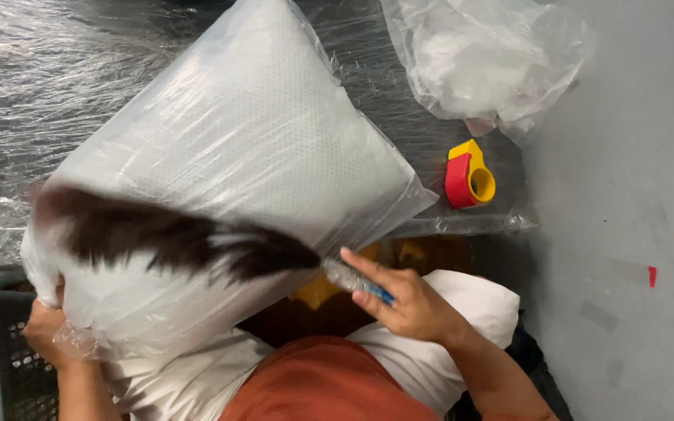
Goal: The person sits on the floor and uses a feather duster to wipe the surface of a black plastic-wrapped package, then places it in a basket. The person then dusts a white bubble-wrapped package, turning it over to clean multiple sides, and finally ties the plastic bag closed.
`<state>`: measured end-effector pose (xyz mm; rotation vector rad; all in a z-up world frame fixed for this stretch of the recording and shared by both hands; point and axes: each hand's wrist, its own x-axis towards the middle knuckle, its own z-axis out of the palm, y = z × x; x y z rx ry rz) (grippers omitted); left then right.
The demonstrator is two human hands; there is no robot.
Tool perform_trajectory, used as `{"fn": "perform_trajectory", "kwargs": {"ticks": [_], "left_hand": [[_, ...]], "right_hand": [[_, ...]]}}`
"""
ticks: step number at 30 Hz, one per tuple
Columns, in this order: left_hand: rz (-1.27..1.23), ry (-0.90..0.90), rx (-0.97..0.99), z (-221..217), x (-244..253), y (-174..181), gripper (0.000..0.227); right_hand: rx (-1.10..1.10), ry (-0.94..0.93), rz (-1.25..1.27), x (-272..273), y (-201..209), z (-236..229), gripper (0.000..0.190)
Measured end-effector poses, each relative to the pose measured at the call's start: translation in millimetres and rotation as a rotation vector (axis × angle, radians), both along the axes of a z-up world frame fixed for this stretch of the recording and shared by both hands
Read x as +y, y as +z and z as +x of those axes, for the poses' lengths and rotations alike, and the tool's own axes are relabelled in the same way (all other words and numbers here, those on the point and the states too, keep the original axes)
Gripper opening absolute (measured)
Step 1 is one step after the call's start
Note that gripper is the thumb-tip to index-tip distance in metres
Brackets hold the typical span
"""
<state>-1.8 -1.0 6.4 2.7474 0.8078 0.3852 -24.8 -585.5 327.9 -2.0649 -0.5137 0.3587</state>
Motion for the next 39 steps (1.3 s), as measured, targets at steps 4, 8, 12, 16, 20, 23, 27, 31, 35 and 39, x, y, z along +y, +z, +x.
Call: {"fn": "perform_trajectory", "kwargs": {"ticks": [4, 8, 12, 16, 20, 23, 27, 31, 35, 39], "left_hand": [[-0.094, 0.026, -0.07, 2.4, -6.1, 12.4, 0.059], [-0.133, 0.059, -0.039, 3.8, -8.3, 16.2, 0.061], [-0.189, 0.045, -0.051, 1.1, -15.9, 26.9, 0.049], [-0.226, 0.058, -0.028, 5.0, -25.4, 46.5, 0.052], [-0.51, 0.091, -0.017, 13.4, -44.6, 67.3, 0.05], [-0.544, 0.081, -0.03, 16.7, -57.4, 51.3, 0.051], [-0.595, 0.088, -0.05, 30.6, -106.0, 33.2, 0.054], [-0.685, 0.095, -0.086, 80.4, -134.1, 17.7, 0.058], [-0.783, 0.11, -0.119, 87.2, -140.3, -7.1, 0.062], [-0.836, 0.13, -0.134, 89.6, -152.0, -29.8, 0.065]], "right_hand": [[-0.095, -0.56, -0.196, -37.5, -43.7, 60.8, 0.041], [-0.185, -0.873, -0.362, -79.2, -57.6, 115.4, 0.039], [0.108, -0.841, -0.185, -43.6, -62.3, 81.4, 0.031], [-0.007, -0.71, -0.06, -3.4, -91.5, 51.4, 0.032], [0.042, -0.725, 0.057, 11.5, -96.4, 63.8, 0.029], [0.022, -0.747, 0.075, 4.7, -128.1, 103.6, 0.036], [-0.106, -0.59, 0.124, -0.5, -88.0, 168.9, 0.036], [-0.451, -0.566, -0.153, -30.1, -63.3, 202.2, 0.036], [-0.307, -0.611, -0.479, -11.7, -3.7, 155.6, 0.065], [-0.274, -0.255, -0.452, 40.8, 5.7, 77.9, 0.059]]}}
